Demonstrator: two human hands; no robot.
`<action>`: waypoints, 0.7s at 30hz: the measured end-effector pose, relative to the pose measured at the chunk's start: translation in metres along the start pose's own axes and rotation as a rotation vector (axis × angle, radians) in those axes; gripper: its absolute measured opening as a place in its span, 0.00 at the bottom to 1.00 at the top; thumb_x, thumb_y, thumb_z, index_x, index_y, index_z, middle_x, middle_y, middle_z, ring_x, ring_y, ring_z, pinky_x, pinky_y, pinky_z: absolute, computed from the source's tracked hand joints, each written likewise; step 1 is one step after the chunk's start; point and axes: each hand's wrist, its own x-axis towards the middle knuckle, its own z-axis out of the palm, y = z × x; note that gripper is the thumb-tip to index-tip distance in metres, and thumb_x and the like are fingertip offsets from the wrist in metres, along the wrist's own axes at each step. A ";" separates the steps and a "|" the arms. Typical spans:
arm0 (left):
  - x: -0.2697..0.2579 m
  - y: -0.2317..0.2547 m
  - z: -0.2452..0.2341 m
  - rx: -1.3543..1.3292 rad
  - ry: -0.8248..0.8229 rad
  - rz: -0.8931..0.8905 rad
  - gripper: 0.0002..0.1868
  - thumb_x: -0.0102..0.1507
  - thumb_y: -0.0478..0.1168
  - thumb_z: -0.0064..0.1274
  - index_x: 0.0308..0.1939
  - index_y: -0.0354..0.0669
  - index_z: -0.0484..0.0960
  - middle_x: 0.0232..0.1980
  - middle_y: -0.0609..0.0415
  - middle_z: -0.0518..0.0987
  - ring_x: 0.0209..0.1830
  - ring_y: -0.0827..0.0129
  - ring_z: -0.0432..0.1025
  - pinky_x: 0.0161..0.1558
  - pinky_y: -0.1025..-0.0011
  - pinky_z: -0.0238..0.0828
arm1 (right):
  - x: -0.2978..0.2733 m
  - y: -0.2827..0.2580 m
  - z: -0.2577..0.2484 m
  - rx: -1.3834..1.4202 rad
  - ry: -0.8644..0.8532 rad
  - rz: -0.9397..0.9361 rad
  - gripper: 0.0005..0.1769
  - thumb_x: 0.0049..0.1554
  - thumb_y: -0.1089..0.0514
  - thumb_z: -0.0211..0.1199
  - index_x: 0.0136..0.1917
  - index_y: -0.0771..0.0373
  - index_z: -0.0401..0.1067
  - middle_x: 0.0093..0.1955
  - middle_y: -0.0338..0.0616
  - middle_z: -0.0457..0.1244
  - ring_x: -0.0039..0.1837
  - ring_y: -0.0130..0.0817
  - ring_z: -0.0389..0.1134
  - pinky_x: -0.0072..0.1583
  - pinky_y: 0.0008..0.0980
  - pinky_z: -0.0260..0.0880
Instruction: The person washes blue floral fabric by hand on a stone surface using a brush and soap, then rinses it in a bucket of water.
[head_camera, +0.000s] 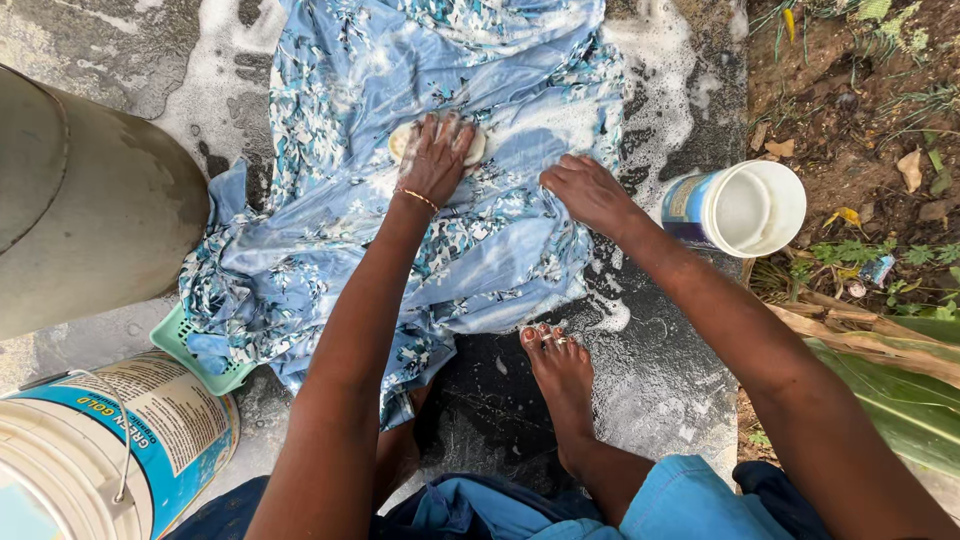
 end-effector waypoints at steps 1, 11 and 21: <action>-0.002 0.002 -0.002 0.058 0.047 0.028 0.39 0.70 0.59 0.51 0.80 0.44 0.62 0.80 0.37 0.58 0.81 0.38 0.48 0.80 0.43 0.40 | 0.000 0.002 0.006 -0.015 -0.008 0.026 0.28 0.53 0.77 0.54 0.65 0.61 0.70 0.49 0.51 0.67 0.59 0.44 0.69 0.69 0.50 0.66; -0.014 0.000 0.000 -0.149 0.216 -0.476 0.43 0.71 0.56 0.48 0.74 0.21 0.55 0.73 0.28 0.63 0.72 0.27 0.56 0.74 0.36 0.36 | -0.140 -0.077 0.049 0.459 -0.601 0.009 0.15 0.66 0.59 0.52 0.65 0.57 0.69 0.31 0.42 0.62 0.33 0.33 0.68 0.33 0.31 0.69; 0.015 0.133 0.068 -0.591 -0.213 0.213 0.17 0.71 0.40 0.43 0.64 0.48 0.73 0.69 0.37 0.69 0.62 0.53 0.68 0.69 0.36 0.46 | -0.204 -0.098 0.158 1.103 -0.923 0.177 0.33 0.58 0.65 0.54 0.76 0.55 0.61 0.66 0.52 0.65 0.53 0.41 0.73 0.51 0.46 0.76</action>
